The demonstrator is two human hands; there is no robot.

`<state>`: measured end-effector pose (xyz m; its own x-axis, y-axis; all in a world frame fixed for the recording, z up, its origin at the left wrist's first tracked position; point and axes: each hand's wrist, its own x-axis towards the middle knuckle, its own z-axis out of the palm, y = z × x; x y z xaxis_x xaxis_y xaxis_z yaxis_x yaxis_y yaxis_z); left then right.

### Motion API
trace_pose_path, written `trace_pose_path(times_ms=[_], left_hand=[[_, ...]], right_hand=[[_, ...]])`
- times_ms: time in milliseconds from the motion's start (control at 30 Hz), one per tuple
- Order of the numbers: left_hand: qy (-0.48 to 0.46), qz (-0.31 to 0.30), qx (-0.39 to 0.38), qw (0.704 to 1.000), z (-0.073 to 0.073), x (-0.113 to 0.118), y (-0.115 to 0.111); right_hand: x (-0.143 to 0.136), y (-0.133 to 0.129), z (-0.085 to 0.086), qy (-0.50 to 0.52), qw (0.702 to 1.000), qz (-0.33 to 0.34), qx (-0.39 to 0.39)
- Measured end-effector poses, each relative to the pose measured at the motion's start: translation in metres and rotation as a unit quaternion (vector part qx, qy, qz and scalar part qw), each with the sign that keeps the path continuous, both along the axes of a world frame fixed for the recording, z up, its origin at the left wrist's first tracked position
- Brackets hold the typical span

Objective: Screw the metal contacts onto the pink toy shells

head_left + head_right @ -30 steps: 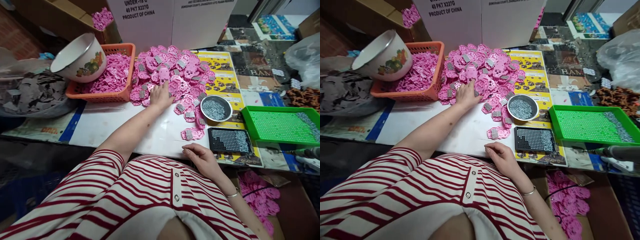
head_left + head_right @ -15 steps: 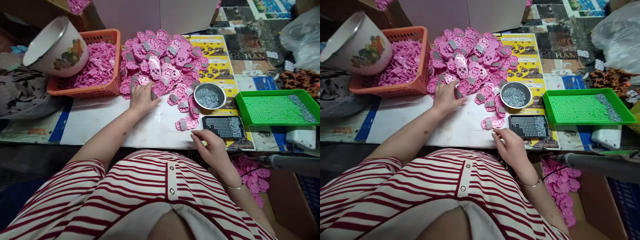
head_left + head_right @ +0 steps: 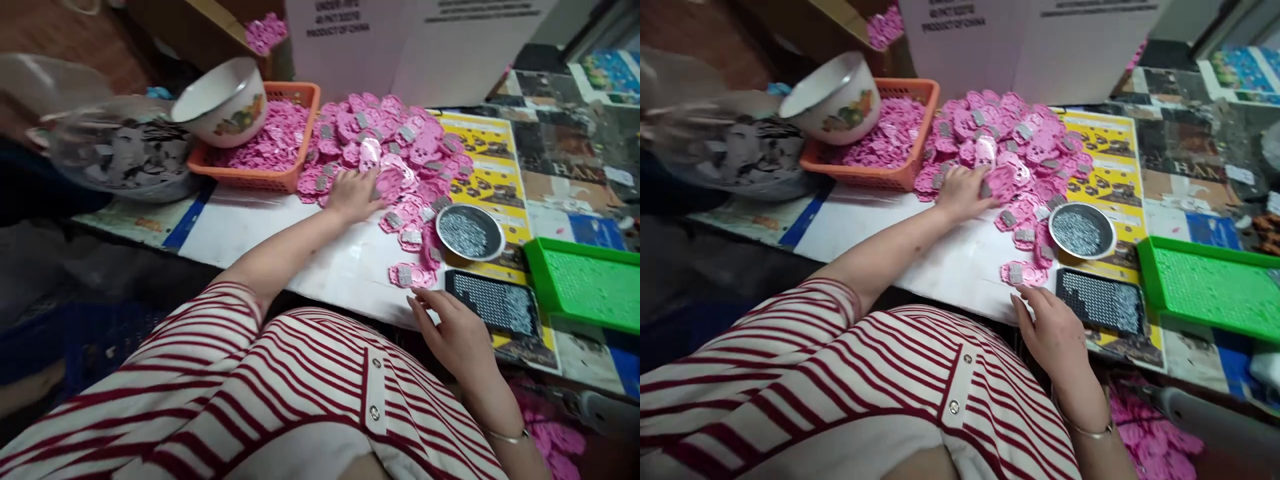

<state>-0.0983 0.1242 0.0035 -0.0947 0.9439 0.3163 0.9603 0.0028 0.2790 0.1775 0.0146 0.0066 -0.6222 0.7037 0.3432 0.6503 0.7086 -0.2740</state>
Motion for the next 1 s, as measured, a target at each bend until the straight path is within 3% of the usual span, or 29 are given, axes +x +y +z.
trace_pose_path(times_ms=[100, 167, 233, 300, 367, 500, 600, 700, 867, 1000], left_hand=[[-0.019, 0.014, 0.072, 0.997, 0.02, -0.002, 0.022], [-0.019, -0.039, 0.079, 0.996, 0.022, -0.005, 0.014], [-0.015, -0.107, 0.055, 0.993, 0.01, -0.005, -0.01], [-0.016, -0.143, 0.02, 0.989, -0.009, -0.006, -0.041], [-0.025, -0.141, -0.02, 0.989, -0.028, -0.009, -0.069], [-0.021, -0.051, -0.071, 0.996, -0.049, -0.029, -0.095], [-0.015, 0.036, -0.087, 0.995, -0.051, -0.047, -0.091], [-0.026, 0.075, -0.115, 0.99, -0.049, -0.056, -0.079], [-0.062, 0.08, -0.129, 0.987, -0.051, -0.054, -0.057], [-0.073, 0.061, -0.089, 0.991, -0.054, -0.056, -0.058]], right_hand=[[-0.005, 0.009, 0.002, -0.002, 0.998, 0.025, -0.063], [-0.007, 0.015, 0.003, -0.044, 0.983, 0.048, -0.172], [-0.012, 0.019, 0.0, -0.109, 0.964, 0.06, -0.235], [-0.019, 0.02, -0.006, -0.148, 0.965, 0.046, -0.21], [-0.027, 0.018, -0.014, -0.147, 0.976, 0.006, -0.158], [-0.034, 0.008, -0.028, -0.119, 0.982, -0.117, -0.088], [-0.033, -0.001, -0.035, -0.103, 0.984, -0.142, -0.027], [-0.038, 0.0, -0.042, -0.089, 0.987, -0.134, -0.024], [-0.057, 0.019, -0.052, -0.048, 0.995, -0.091, -0.017], [-0.054, 0.018, -0.053, -0.03, 0.998, -0.053, -0.004]])
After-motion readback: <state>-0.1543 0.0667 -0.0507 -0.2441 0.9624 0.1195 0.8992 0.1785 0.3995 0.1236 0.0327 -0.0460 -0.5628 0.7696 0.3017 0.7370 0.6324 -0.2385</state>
